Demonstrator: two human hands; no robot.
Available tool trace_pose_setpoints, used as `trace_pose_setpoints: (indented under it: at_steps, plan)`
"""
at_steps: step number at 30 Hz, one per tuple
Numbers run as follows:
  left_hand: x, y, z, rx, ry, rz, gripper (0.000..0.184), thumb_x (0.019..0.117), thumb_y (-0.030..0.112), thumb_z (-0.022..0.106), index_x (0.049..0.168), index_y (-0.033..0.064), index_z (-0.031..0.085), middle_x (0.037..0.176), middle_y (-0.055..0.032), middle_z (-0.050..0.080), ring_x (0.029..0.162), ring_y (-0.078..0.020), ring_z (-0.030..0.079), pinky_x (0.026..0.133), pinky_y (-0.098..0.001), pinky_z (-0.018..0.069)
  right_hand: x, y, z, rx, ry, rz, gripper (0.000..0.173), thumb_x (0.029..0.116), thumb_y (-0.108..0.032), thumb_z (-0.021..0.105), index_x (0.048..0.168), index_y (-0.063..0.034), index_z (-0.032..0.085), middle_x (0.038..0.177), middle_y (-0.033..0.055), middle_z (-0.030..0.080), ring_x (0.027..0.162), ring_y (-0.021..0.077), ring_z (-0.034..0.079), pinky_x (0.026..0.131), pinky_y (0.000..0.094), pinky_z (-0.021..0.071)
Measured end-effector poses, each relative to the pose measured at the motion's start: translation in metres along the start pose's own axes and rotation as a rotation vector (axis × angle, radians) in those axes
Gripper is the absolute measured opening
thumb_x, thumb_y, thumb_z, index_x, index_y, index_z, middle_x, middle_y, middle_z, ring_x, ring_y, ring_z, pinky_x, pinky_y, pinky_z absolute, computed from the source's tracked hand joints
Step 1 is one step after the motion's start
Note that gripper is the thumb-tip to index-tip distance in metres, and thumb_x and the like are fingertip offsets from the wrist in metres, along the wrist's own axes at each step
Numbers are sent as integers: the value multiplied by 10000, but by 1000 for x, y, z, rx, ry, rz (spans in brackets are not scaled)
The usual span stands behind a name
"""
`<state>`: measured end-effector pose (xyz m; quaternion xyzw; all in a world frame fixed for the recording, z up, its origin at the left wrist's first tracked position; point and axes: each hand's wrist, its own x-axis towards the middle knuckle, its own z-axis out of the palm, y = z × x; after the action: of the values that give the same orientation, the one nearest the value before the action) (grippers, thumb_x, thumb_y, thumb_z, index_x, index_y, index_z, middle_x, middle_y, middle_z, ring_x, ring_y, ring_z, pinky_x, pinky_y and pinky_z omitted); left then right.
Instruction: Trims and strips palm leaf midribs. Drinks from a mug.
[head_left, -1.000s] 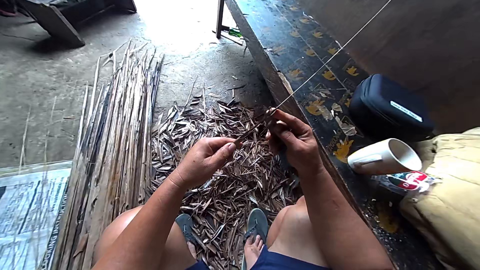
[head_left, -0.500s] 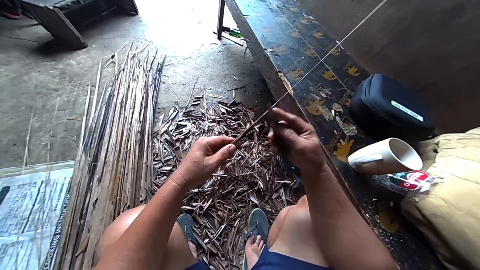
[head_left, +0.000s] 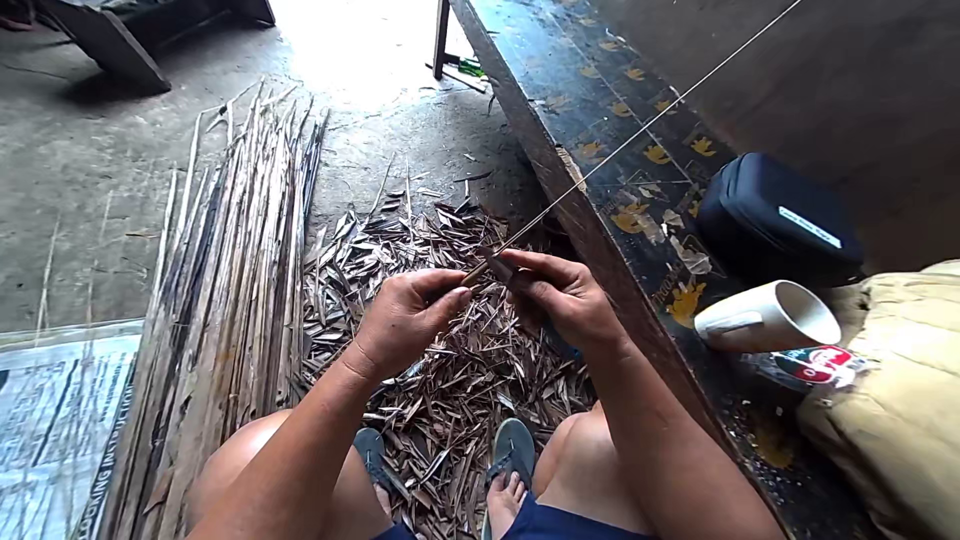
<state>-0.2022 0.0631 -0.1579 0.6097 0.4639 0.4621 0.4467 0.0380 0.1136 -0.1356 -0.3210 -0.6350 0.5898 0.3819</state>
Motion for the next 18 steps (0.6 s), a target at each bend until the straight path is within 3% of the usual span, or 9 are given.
trace_pose_setpoints:
  at_steps: [6, 10, 13, 16, 18]
  plan:
    - [0, -4, 1, 30, -43, -3, 166, 991, 222, 672, 1086, 124, 766, 843, 34, 721, 662, -57, 651, 626, -238, 577, 1, -7, -19, 8, 132, -100, 362, 1017, -74, 534, 1358, -99, 653, 817, 80, 705, 554, 98, 606, 524, 254, 555]
    - [0, -7, 1, 48, -56, 10, 164, 994, 225, 661, 1082, 131, 763, 847, 43, 716, 662, -46, 642, 622, -227, 567, 0, -12, -33, 50, 231, -140, 378, 1043, -91, 468, 1388, -136, 617, 845, 62, 683, 556, 99, 606, 511, 251, 562]
    - [1, -9, 2, 66, -59, 13, 201, 1013, 258, 633, 1108, 132, 758, 841, 49, 709, 661, -38, 636, 628, -222, 563, -1, -8, -28, 68, 135, -45, 400, 1018, -100, 500, 1401, -155, 604, 832, 63, 699, 566, 109, 626, 519, 265, 568]
    - [1, -9, 3, 76, -73, 15, 265, 1052, 277, 552, 1160, 123, 739, 835, 52, 699, 662, -35, 634, 630, -217, 562, 0, 1, -12, 87, -22, 70, 376, 1022, -108, 528, 1385, -109, 624, 832, 76, 695, 576, 106, 611, 532, 262, 550]
    - [2, -7, 2, 81, -84, 19, 286, 1065, 277, 522, 1169, 115, 734, 834, 52, 697, 655, -29, 631, 619, -207, 559, 2, 1, -11, 99, -23, 54, 360, 1027, -109, 527, 1369, -92, 637, 820, 71, 689, 570, 94, 600, 530, 247, 540]
